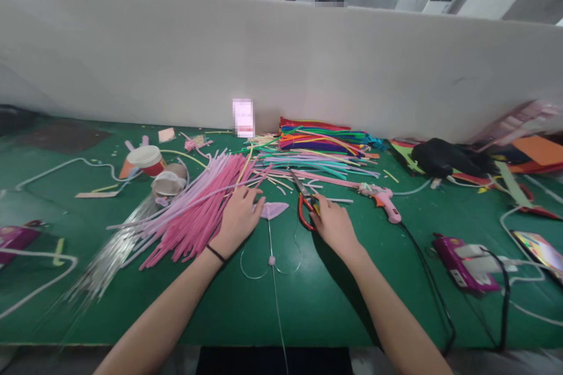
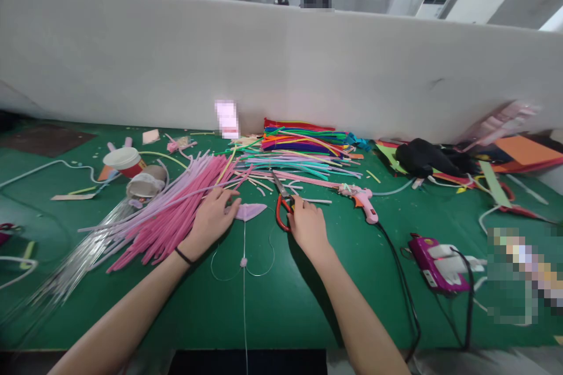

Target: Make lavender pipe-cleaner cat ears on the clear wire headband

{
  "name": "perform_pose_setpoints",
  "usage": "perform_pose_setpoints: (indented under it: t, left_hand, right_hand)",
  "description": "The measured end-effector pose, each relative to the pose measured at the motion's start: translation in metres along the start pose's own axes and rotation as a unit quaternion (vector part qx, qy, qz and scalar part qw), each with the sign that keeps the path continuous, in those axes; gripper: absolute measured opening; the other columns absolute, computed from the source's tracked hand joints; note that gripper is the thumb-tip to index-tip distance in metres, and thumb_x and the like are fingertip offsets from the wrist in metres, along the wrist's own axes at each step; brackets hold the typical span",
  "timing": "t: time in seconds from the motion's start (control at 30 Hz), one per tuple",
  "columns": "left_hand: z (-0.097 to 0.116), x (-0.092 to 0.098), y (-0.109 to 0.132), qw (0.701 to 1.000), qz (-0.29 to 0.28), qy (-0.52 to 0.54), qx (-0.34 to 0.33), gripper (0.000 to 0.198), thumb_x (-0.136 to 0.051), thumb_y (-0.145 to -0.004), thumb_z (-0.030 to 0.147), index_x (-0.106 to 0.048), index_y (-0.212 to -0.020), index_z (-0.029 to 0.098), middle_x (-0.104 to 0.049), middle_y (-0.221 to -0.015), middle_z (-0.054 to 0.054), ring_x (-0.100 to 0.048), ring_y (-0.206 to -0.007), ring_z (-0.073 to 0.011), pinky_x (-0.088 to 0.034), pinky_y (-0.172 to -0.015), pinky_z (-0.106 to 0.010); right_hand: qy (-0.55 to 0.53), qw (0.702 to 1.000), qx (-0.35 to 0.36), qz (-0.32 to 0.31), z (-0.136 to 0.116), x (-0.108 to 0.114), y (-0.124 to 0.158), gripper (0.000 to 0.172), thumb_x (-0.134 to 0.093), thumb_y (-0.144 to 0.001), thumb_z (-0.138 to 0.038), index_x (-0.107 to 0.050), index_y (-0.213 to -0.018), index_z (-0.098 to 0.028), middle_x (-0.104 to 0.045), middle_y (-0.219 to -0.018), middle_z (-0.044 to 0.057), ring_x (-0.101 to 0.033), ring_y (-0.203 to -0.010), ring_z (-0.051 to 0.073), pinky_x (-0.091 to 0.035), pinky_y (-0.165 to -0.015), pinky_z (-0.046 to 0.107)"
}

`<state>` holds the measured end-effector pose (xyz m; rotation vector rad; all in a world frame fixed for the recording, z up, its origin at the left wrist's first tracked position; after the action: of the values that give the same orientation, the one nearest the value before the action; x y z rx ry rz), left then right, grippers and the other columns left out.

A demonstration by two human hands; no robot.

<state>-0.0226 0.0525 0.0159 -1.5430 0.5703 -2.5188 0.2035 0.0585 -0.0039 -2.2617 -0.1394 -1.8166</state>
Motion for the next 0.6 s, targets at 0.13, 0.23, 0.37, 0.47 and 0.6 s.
perform_pose_setpoints:
  t: [0.13,0.23,0.37,0.47,0.6]
  left_hand:
    - [0.026,-0.017,0.012,0.988,-0.147,-0.007,-0.038,0.041,-0.05,-0.088,0.044,-0.052,-0.121,0.02,-0.066,-0.08,-0.004,-0.064,-0.073,-0.0214,-0.043,-0.06,-0.028]
    - [0.036,-0.024,0.018,0.977,-0.2,-0.012,-0.074,0.043,-0.05,-0.088,0.037,-0.046,-0.128,0.023,-0.068,-0.082,-0.003,-0.065,-0.074,-0.0213,-0.042,-0.061,-0.027]
    - [0.029,-0.024,0.016,0.977,-0.198,-0.049,-0.054,0.038,-0.044,-0.086,0.024,-0.049,-0.124,0.023,-0.068,-0.091,-0.007,-0.066,-0.082,-0.0223,-0.043,-0.064,-0.027]
    - [0.025,-0.022,0.014,0.976,-0.196,-0.083,-0.035,0.042,-0.044,-0.086,0.031,-0.047,-0.127,0.021,-0.068,-0.088,-0.007,-0.066,-0.077,-0.0235,-0.041,-0.058,-0.027]
    - [0.024,-0.022,0.014,0.978,-0.191,-0.076,-0.03,0.049,-0.045,-0.086,0.03,-0.042,-0.133,0.02,-0.068,-0.087,-0.007,-0.066,-0.075,-0.0221,-0.04,-0.057,-0.026]
  right_hand:
    - [-0.066,0.996,0.062,-0.008,-0.005,0.004,-0.001,0.042,-0.043,-0.09,-0.019,-0.038,-0.131,-0.014,-0.066,-0.103,0.013,-0.062,-0.093,0.025,-0.037,-0.074,0.033]
    - [-0.117,0.988,0.081,0.061,0.001,0.021,-0.004,0.04,-0.041,-0.092,-0.023,-0.038,-0.131,-0.017,-0.066,-0.099,0.01,-0.063,-0.085,0.023,-0.037,-0.075,0.034]
    - [-0.13,0.965,0.075,0.216,0.013,0.046,-0.002,0.039,-0.04,-0.094,-0.025,-0.038,-0.132,-0.02,-0.062,-0.104,0.01,-0.061,-0.087,0.022,-0.038,-0.083,0.04]
    - [-0.134,0.946,0.048,0.293,0.029,0.052,-0.001,0.04,-0.038,-0.094,-0.025,-0.038,-0.134,-0.02,-0.06,-0.105,0.011,-0.058,-0.096,0.024,-0.04,-0.087,0.042]
    - [-0.138,0.939,0.01,0.315,0.059,0.044,-0.009,0.039,-0.038,-0.094,-0.028,-0.044,-0.131,-0.016,-0.056,-0.104,0.014,-0.056,-0.096,0.025,-0.045,-0.086,0.04]
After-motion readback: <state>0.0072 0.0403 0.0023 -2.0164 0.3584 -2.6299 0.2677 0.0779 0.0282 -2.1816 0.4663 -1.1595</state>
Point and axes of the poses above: each hand's wrist, its own y-axis away from the middle knuckle, its own x-axis out of the back of the hand, z = x × y, the point moved 7 cm from there along -y, towards the middle knuckle
